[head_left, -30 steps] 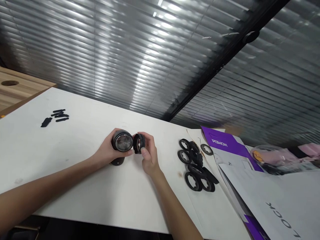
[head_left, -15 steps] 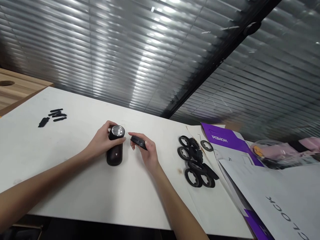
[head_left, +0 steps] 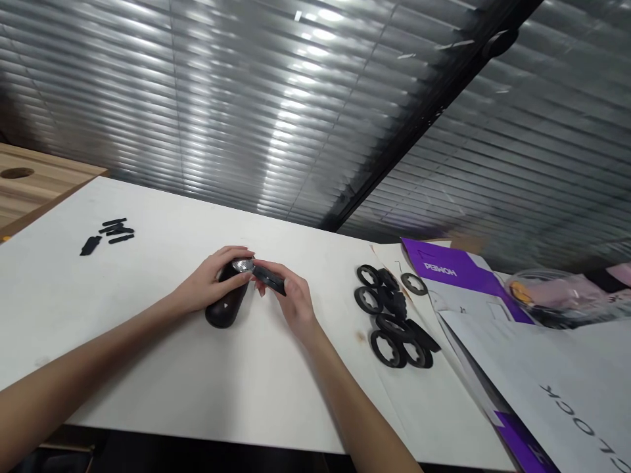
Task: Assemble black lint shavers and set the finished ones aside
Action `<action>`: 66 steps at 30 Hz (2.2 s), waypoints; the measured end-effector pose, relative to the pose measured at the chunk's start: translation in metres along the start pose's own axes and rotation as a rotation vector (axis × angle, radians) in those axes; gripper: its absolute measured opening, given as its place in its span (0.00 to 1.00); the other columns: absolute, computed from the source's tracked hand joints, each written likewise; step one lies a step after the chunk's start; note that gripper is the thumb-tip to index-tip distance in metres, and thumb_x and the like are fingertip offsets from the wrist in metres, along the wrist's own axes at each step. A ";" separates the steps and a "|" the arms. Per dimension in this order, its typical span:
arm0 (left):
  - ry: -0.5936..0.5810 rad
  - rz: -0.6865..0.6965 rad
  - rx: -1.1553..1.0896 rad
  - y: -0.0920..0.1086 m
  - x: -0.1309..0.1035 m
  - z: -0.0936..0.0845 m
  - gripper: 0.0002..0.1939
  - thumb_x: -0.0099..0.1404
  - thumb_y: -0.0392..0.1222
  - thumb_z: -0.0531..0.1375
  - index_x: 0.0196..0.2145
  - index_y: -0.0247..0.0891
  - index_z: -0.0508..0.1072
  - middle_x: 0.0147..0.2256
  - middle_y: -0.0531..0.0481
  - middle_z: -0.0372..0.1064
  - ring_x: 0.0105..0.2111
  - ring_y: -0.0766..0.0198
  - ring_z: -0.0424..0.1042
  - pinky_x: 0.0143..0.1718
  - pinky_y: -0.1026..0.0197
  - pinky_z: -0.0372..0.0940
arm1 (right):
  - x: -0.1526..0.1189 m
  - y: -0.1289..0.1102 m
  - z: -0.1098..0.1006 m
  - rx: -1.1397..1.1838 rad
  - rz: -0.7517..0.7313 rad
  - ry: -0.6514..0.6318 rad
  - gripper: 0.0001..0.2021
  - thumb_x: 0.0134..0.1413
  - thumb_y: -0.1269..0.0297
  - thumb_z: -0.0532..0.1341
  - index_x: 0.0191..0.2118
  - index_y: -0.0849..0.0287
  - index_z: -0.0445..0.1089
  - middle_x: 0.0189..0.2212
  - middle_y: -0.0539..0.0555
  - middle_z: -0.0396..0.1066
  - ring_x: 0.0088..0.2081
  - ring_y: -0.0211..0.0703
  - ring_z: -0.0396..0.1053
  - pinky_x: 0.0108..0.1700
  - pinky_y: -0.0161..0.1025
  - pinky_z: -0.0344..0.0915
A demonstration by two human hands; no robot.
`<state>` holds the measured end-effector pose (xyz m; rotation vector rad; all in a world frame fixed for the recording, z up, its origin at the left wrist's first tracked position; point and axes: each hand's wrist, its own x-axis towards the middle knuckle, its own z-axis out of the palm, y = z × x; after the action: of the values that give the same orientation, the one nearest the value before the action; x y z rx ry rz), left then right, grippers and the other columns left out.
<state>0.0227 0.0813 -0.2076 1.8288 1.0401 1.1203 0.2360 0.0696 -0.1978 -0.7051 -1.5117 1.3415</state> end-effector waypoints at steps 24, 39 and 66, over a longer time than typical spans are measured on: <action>0.016 -0.219 0.051 0.013 0.000 -0.007 0.27 0.64 0.61 0.68 0.57 0.52 0.77 0.57 0.49 0.74 0.57 0.48 0.72 0.59 0.50 0.66 | 0.003 0.000 0.009 0.332 0.118 -0.028 0.28 0.64 0.45 0.49 0.40 0.61 0.79 0.30 0.59 0.71 0.31 0.50 0.66 0.38 0.49 0.64; 0.084 -0.308 -0.082 0.008 -0.005 0.006 0.21 0.62 0.56 0.70 0.49 0.46 0.78 0.46 0.47 0.79 0.47 0.49 0.76 0.47 0.49 0.69 | 0.002 -0.002 0.008 0.181 0.048 0.014 0.24 0.57 0.44 0.58 0.42 0.59 0.82 0.34 0.59 0.76 0.33 0.51 0.66 0.41 0.50 0.64; -0.064 -0.190 -0.593 0.039 -0.016 0.009 0.28 0.68 0.51 0.68 0.62 0.47 0.68 0.49 0.44 0.79 0.46 0.53 0.79 0.48 0.50 0.73 | -0.007 0.017 0.007 -0.492 -0.363 -0.001 0.29 0.72 0.40 0.49 0.73 0.40 0.57 0.67 0.58 0.61 0.67 0.61 0.60 0.63 0.63 0.66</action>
<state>0.0366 0.0495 -0.1811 1.2589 0.7224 1.0993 0.2290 0.0639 -0.2155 -0.6838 -1.8878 0.7031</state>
